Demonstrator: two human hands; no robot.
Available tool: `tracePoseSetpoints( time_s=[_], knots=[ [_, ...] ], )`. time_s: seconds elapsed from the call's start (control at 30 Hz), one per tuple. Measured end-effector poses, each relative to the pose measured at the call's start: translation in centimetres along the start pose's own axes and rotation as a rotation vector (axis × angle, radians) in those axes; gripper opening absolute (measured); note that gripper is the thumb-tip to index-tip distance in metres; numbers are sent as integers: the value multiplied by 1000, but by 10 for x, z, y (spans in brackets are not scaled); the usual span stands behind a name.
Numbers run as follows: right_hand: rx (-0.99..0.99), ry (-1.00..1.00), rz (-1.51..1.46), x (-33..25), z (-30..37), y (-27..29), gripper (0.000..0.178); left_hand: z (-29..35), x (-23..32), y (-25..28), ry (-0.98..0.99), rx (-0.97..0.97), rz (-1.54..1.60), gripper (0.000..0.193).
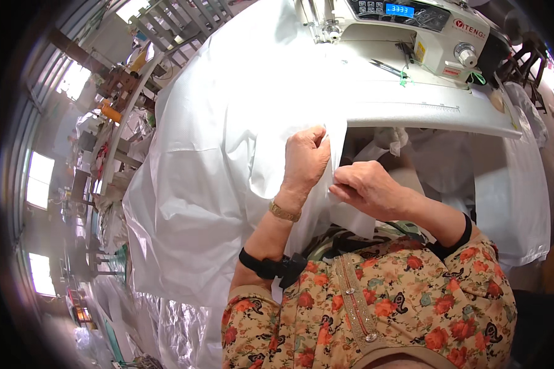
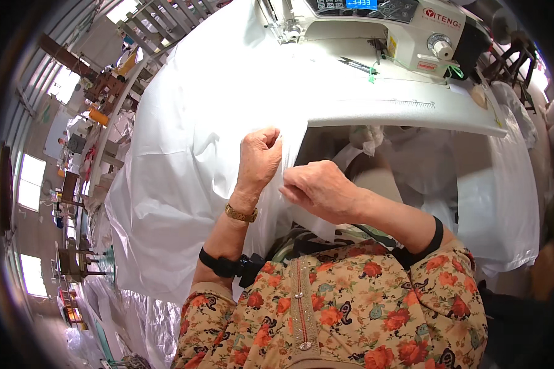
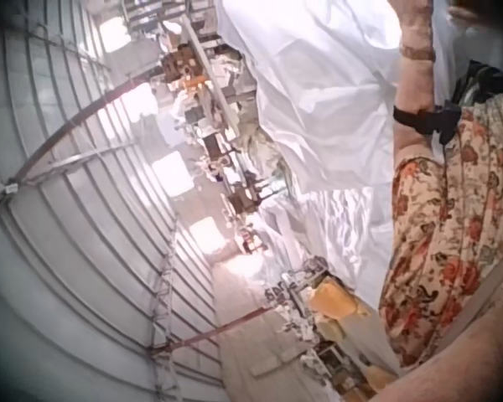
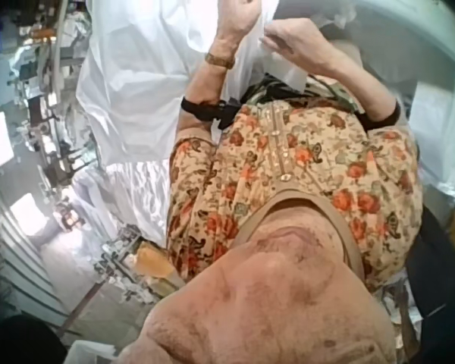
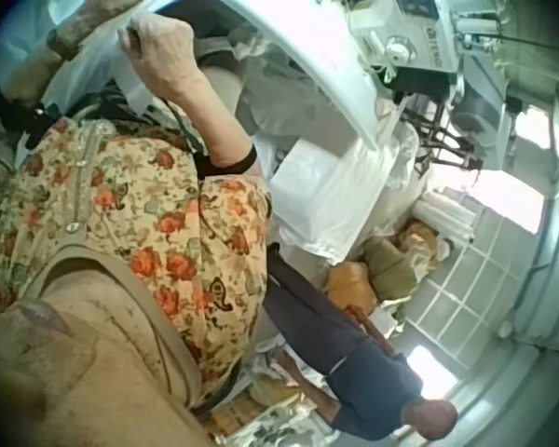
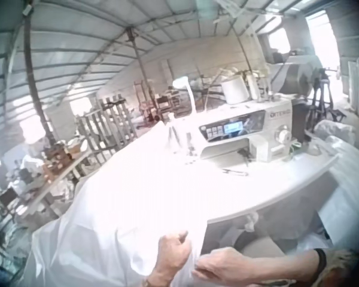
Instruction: Sewing large white plastic sheets using an industrial sewing machine.
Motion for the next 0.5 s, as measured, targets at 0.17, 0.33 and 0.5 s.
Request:
tracePoseSetpoints(
  time_s=[0.17,0.33,0.5],
  knots=[
    [-52,-20,12,1,-5,-21,21,7,-8,-11,18,-70,275,20],
    [-129,-2,96,-7,-7,-41,21,20,-11,-3,38,-27,430,19],
    [-201,202,326,-27,-9,-57,15,32,-21,-10,144,-134,375,17]
  ],
)
Point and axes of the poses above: each hand's wrist, its own z-axis away from the middle knuckle, its own y-axis out of the back of the hand, x = y × z, the point moved 10 cm from there along -z, towards the middle knuckle, and after that the axes turned 10 degrees about -x, right-handed, at the moved point
